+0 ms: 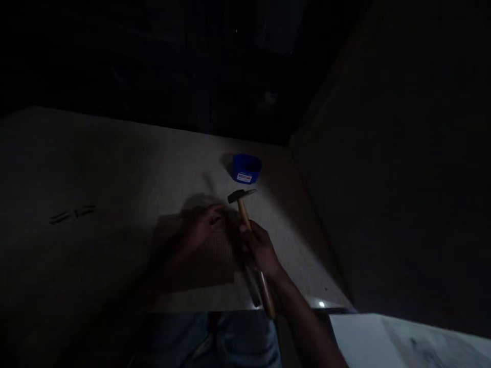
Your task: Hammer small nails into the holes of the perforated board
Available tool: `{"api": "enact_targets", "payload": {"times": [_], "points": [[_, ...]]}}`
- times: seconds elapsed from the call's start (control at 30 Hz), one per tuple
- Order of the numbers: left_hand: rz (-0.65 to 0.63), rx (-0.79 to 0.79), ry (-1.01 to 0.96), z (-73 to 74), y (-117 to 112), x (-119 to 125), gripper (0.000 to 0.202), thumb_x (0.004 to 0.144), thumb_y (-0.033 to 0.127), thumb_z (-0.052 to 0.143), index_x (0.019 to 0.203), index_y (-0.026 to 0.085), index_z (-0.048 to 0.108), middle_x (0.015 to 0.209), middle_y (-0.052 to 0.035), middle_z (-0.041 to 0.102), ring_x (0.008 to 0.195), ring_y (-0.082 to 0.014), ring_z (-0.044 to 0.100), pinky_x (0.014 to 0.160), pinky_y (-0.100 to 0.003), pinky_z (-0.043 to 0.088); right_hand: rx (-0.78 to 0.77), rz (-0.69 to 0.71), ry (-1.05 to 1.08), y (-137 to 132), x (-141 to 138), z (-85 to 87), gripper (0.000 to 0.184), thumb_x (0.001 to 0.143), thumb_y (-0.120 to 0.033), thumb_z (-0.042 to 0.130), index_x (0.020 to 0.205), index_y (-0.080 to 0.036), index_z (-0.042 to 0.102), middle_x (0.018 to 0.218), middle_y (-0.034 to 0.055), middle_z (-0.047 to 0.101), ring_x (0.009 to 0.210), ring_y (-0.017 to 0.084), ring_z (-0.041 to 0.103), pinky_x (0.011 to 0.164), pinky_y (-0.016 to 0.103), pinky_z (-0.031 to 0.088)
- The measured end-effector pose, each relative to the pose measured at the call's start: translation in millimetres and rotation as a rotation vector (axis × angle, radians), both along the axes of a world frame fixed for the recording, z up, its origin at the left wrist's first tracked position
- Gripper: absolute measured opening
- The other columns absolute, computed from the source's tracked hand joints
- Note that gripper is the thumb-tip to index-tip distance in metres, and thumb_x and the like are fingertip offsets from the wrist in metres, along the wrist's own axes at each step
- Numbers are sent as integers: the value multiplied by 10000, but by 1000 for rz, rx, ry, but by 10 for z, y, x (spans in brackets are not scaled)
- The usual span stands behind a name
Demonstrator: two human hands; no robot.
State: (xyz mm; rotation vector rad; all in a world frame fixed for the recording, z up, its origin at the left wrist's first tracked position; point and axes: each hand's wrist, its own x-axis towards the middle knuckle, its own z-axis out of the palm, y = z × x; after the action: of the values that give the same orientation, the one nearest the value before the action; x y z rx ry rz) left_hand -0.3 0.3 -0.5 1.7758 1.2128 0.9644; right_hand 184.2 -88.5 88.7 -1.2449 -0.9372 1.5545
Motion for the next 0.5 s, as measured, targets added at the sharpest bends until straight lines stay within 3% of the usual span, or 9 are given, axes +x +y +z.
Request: {"api": "enact_targets", "payload": {"times": [0.13, 0.27, 0.4, 0.5], "points": [[-12, 44, -35, -23, 8, -18, 406, 871, 154, 666, 1262, 237, 601, 1017, -42, 788, 932, -194, 758, 839, -344, 615, -81, -2, 223, 155, 20, -270, 533, 772, -554, 786, 1105, -167, 633, 448, -147, 405, 254, 29, 254, 230, 130, 228], [-44, 97, -23, -11, 6, -54, 503, 850, 144, 663, 1335, 229, 556, 1043, -47, 782, 885, -172, 750, 794, -316, 620, -69, 78, 503, 272, 134, -516, 404, 847, -446, 758, 1136, -183, 652, 469, -144, 416, 258, 18, 196, 228, 121, 256], [-22, 212, 47, 118, -29, -109, 608, 797, 86, 647, 1376, 229, 528, 1106, -60, 766, 892, -163, 728, 854, -332, 604, -39, 179, 693, 329, 259, -635, 311, 921, -375, 691, 1167, -190, 649, 507, -141, 438, 269, 15, 166, 235, 106, 287], [69, 274, 38, 269, -82, -192, 590, 795, 50, 582, 1354, 233, 546, 1110, -54, 758, 926, -159, 715, 901, -337, 589, -35, 211, 775, 342, 321, -667, 306, 942, -354, 669, 1192, -179, 645, 513, -144, 441, 276, 13, 135, 236, 95, 287]]}}
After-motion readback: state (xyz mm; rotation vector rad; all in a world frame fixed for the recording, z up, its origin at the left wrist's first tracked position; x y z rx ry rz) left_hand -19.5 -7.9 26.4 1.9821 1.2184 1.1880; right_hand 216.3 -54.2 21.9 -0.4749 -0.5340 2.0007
